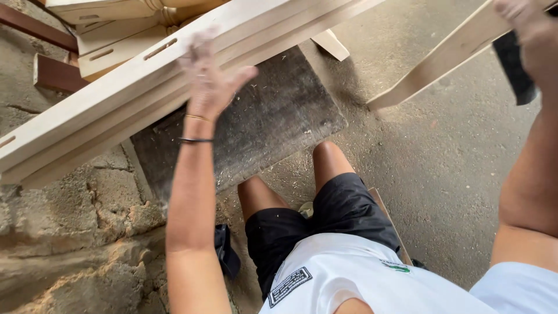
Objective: The person sands a long wooden plank using a sanding block, smoothing the surface and edges. They then use a chisel to carve or shape the end of the plank.
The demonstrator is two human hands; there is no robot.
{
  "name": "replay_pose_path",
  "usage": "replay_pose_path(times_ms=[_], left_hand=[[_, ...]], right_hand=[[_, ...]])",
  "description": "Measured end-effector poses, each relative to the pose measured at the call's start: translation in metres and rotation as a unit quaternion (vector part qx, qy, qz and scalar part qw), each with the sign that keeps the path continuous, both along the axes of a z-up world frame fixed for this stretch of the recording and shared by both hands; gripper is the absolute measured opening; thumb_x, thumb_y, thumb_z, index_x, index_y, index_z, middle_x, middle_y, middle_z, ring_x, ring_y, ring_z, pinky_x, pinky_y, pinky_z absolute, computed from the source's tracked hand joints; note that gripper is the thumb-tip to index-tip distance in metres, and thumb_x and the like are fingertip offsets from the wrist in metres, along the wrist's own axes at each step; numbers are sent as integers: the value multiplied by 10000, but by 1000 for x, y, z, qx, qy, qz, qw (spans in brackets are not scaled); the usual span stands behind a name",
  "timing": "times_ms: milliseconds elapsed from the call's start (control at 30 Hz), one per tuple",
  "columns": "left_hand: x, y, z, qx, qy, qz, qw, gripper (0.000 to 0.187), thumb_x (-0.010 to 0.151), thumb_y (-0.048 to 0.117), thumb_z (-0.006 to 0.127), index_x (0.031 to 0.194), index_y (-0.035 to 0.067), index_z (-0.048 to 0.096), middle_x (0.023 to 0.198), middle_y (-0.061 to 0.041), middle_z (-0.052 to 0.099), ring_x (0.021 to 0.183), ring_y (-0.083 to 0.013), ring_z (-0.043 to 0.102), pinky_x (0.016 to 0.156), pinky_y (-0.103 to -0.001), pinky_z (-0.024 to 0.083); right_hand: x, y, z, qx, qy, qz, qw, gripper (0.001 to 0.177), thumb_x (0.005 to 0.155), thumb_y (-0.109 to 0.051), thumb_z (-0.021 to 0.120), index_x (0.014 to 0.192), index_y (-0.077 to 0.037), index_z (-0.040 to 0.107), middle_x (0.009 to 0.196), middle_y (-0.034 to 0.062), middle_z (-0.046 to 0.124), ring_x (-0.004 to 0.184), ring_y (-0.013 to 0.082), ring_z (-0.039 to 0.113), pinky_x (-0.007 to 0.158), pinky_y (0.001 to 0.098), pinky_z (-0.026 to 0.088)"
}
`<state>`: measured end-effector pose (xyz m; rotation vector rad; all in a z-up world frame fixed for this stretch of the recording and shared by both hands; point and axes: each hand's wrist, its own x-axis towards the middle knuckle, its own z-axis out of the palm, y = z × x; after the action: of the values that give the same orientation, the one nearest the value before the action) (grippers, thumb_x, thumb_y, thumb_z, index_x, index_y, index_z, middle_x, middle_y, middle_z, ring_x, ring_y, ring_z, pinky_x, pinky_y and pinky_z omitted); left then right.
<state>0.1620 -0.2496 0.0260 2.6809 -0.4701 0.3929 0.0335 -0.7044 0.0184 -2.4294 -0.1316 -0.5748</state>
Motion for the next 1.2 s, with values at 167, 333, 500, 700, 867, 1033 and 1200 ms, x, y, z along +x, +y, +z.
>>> replay_pose_path(times_ms=[167,333,500,700,867,1033,1200], left_hand=[[-85,-100,23,-384,232,-323,833,674,632,103,781,1140,148,340,1208,-115,347,1128,-232,360,1042,-380,266],[-126,-164,-28,-583,320,-274,695,830,700,393,563,1326,122,91,1298,-136,208,1170,-256,268,971,-381,275],[-145,-174,-50,-595,238,-146,754,574,613,332,644,1042,52,385,885,-94,554,781,-188,548,682,-271,502],[-147,-176,-51,-660,245,-44,709,237,601,207,647,791,164,512,704,80,520,641,-16,470,640,-175,400],[-147,-177,-52,-579,222,-175,765,280,655,139,686,875,75,527,771,-75,559,740,-122,534,726,-356,468],[-150,-121,7,-526,193,-241,792,338,671,164,690,939,19,543,838,-121,560,822,-167,522,769,-400,440],[-149,-45,41,-608,127,-392,678,471,680,134,696,1080,50,462,987,-172,542,1005,-282,513,902,-484,377]], right_hand=[[-19,117,60,-11,-105,65,992,320,1005,99,777,1129,177,492,1082,299,576,996,362,575,813,422,463],[-31,154,54,-260,-99,38,960,600,900,-476,654,1126,55,492,844,145,609,668,264,610,508,335,463],[-48,128,20,-73,-25,80,994,436,787,-302,768,1071,-14,605,1032,66,632,651,152,539,610,264,416],[-30,128,-92,303,373,-257,838,582,917,-496,231,758,-87,614,705,64,613,806,151,527,807,326,326],[-38,160,-226,798,286,-147,510,514,731,-656,407,675,-148,462,460,-30,355,282,37,246,262,122,168],[-47,190,-212,859,190,-133,456,353,780,-447,521,764,-98,469,649,39,534,430,139,468,286,124,248],[-64,199,-162,877,168,43,447,429,802,-464,512,693,-49,521,492,18,409,245,60,250,301,126,148]])
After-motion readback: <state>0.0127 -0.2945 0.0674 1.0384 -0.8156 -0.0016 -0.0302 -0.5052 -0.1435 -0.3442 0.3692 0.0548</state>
